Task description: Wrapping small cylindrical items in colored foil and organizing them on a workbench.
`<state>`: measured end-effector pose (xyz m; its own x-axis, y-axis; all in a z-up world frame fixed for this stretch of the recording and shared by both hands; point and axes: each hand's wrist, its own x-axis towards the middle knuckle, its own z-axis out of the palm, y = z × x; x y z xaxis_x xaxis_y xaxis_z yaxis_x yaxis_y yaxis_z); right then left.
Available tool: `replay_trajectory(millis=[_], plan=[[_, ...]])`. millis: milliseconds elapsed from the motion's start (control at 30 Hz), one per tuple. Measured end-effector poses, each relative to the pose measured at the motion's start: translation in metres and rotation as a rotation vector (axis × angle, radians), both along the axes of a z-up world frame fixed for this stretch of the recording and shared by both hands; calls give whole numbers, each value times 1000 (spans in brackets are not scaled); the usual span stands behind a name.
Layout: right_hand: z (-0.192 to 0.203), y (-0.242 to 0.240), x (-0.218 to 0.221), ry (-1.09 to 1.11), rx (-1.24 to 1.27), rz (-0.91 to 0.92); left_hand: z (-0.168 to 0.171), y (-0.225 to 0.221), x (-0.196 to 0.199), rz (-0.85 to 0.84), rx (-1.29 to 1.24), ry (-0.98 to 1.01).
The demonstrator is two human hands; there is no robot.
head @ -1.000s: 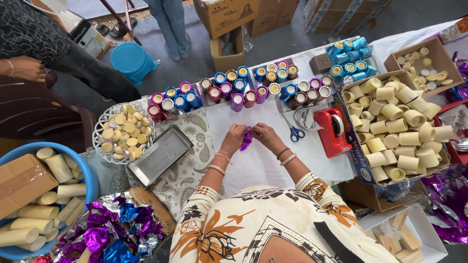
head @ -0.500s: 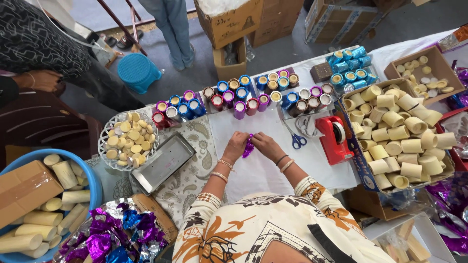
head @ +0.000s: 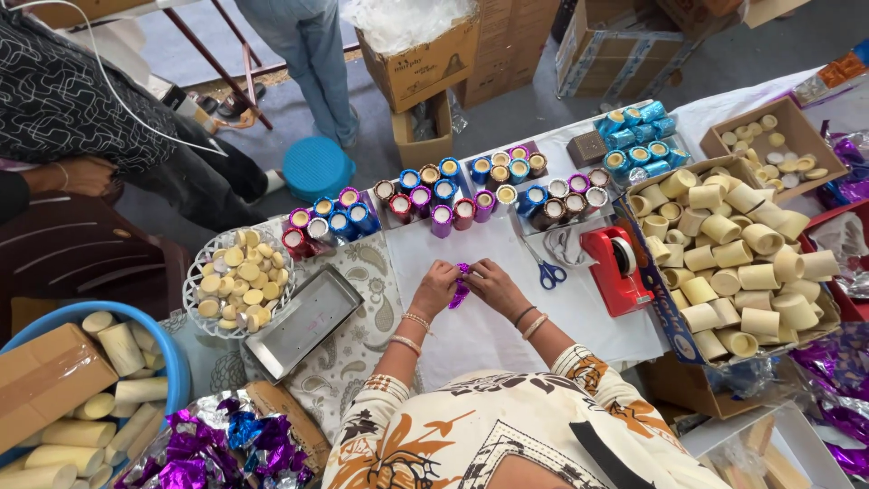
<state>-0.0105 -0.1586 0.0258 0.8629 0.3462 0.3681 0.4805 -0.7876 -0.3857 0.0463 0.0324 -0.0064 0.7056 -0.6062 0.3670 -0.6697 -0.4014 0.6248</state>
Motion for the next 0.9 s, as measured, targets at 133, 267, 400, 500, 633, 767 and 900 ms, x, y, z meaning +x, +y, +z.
replay_trajectory(millis=[133, 267, 400, 500, 633, 767, 900], plan=[[6, 2, -3, -46, 11, -45, 4, 1, 0, -48, 21, -17], [0, 4, -5, -43, 85, -143, 6, 3, -3, -77, 29, -93], [-1, 3, -8, -19, 135, -208, 5, 4, -8, -66, 50, -107], [0, 5, -10, 8, 159, -233, -3, 4, -9, -1, 7, -22], [0, 4, -9, 0, 170, -230, -1, 8, -17, 99, -101, 67], [-5, 4, -9, 13, 186, -241, 15, 10, -25, 81, -16, 4], [-13, 3, -11, -4, 216, -244, 26, 15, -28, 57, 58, 17]])
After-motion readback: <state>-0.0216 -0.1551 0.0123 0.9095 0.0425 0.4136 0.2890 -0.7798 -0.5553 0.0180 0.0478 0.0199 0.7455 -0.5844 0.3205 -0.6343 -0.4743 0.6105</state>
